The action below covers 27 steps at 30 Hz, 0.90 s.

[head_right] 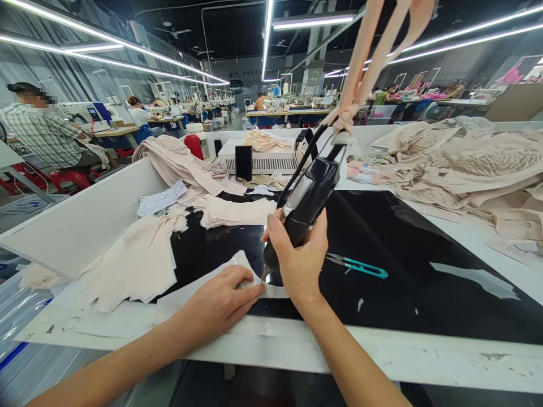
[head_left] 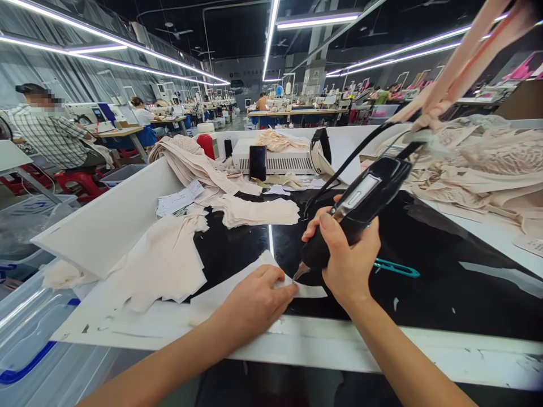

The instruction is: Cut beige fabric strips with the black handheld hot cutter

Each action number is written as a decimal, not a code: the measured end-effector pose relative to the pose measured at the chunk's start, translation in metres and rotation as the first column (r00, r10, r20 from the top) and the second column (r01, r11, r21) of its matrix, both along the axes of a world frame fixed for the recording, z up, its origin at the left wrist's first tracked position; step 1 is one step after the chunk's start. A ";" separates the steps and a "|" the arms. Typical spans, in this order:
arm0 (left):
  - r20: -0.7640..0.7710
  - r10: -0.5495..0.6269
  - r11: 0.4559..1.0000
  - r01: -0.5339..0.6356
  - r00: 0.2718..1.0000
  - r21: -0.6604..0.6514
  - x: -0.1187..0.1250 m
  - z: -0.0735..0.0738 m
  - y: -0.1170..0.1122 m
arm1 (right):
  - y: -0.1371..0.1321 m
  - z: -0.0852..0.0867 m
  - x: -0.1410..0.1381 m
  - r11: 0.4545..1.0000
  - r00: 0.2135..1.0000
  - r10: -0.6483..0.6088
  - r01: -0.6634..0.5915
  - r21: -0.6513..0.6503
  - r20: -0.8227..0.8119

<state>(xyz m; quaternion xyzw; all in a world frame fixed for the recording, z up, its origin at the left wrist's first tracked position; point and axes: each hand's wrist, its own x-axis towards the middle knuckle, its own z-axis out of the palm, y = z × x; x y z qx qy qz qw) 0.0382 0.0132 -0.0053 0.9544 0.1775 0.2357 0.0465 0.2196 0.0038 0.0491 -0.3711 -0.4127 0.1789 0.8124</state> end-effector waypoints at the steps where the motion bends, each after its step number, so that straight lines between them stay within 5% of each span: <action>1: 0.001 0.000 1.000 0.000 1.000 0.001 0.000 0.000 0.000 | 0.000 -0.001 0.000 1.000 1.000 -0.003 0.003 -0.008 0.010; 21: 0.000 -0.003 1.000 0.003 1.000 -0.027 0.002 -0.003 0.002 | 0.011 -0.001 -0.002 1.000 1.000 -0.011 0.011 -0.025 0.009; 27: -0.052 -0.010 0.992 0.003 0.999 -0.125 0.002 0.007 0.020 | 0.006 0.004 0.025 0.974 0.974 -0.148 0.173 -0.143 0.170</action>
